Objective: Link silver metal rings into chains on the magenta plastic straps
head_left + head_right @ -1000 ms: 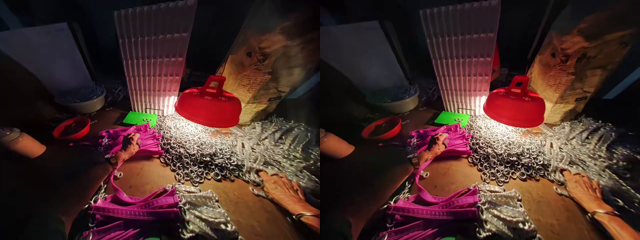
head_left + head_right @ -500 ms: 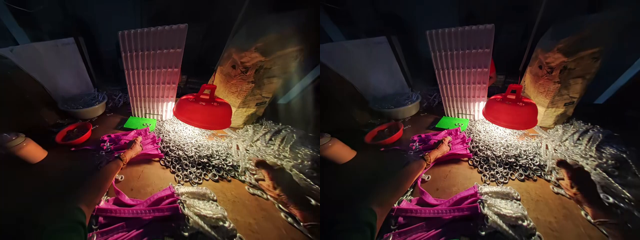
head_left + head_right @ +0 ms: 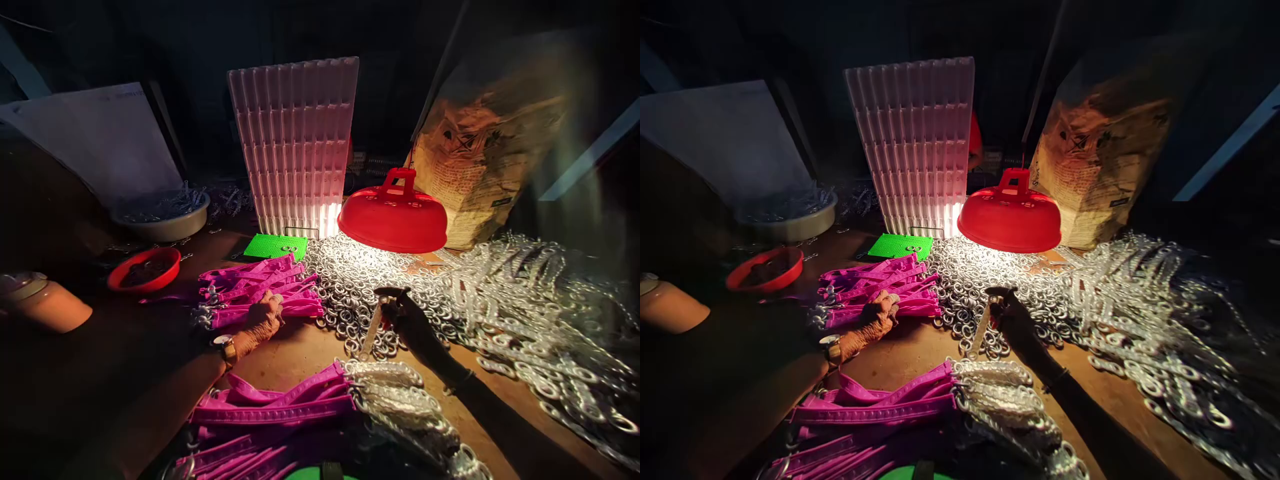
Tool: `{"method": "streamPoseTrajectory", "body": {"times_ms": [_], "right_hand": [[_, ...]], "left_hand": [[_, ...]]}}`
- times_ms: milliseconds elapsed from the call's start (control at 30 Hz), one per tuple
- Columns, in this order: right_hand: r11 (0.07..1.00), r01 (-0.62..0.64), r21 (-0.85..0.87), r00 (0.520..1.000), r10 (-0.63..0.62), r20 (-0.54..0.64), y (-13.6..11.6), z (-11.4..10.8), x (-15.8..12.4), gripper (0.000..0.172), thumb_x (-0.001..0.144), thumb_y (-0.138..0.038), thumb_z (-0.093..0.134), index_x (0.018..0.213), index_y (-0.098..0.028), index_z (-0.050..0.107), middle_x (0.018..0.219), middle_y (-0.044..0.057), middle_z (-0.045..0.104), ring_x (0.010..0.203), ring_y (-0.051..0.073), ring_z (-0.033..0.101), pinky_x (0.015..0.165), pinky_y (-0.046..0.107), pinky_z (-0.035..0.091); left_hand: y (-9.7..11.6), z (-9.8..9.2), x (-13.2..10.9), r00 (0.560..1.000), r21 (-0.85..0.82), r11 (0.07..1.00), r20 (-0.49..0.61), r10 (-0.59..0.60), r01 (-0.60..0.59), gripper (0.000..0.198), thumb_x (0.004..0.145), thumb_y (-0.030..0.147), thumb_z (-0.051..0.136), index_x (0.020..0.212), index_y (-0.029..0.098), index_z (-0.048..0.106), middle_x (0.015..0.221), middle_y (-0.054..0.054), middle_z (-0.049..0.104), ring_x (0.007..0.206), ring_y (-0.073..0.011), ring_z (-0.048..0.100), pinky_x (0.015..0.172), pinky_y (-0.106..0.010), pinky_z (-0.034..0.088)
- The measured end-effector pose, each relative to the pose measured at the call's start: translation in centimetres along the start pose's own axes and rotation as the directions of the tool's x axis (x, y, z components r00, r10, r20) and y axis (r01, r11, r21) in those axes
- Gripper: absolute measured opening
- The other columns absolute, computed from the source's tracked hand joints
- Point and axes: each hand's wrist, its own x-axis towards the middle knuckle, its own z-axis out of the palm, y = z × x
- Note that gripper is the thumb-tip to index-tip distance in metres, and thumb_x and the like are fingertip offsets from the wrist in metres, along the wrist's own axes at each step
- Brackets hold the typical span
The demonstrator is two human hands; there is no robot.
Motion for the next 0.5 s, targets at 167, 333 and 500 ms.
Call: {"method": "streamPoseTrajectory", "body": {"times_ms": [167, 333, 500], "right_hand": [[0.999, -0.051, 0.013, 0.997, 0.050, 0.063, 0.8, 1.3, -0.1, 0.035, 0.074, -0.035, 0.053, 0.104, -0.016, 0.051, 0.067, 0.000, 0.053, 0.055, 0.012, 0.048, 0.052, 0.027, 0.042], [0.984, -0.170, 0.050, 0.986, 0.170, 0.006, 1.7, 0.7, 0.3, 0.037, 0.073, -0.040, 0.057, 0.103, -0.018, 0.052, 0.063, -0.002, 0.051, 0.053, 0.013, 0.049, 0.051, 0.028, 0.045], [0.966, -0.243, 0.082, 0.965, 0.250, -0.082, 3.2, -0.4, 0.8, 0.037, 0.069, -0.041, 0.061, 0.098, -0.020, 0.053, 0.066, -0.001, 0.054, 0.052, 0.014, 0.053, 0.047, 0.028, 0.045]], "left_hand": [[0.8, -0.2, 0.7, 0.997, 0.043, 0.996, 0.003, 0.078, -0.078, 0.033, 0.083, 0.023, 0.040, 0.102, 0.008, 0.062, 0.104, -0.019, 0.053, 0.100, -0.0338, 0.049, 0.090, -0.043, 0.035], [1.8, -0.5, 2.3, 0.990, -0.047, 0.992, 0.080, 0.116, -0.113, 0.034, 0.077, 0.018, 0.045, 0.106, 0.009, 0.060, 0.105, -0.018, 0.055, 0.102, -0.0314, 0.049, 0.092, -0.040, 0.035], [1.7, -1.0, 3.6, 0.983, -0.200, 0.980, 0.182, 0.027, 0.010, 0.028, 0.068, 0.015, 0.054, 0.094, 0.012, 0.063, 0.089, -0.012, 0.062, 0.082, -0.0247, 0.056, 0.074, -0.034, 0.042]]}}
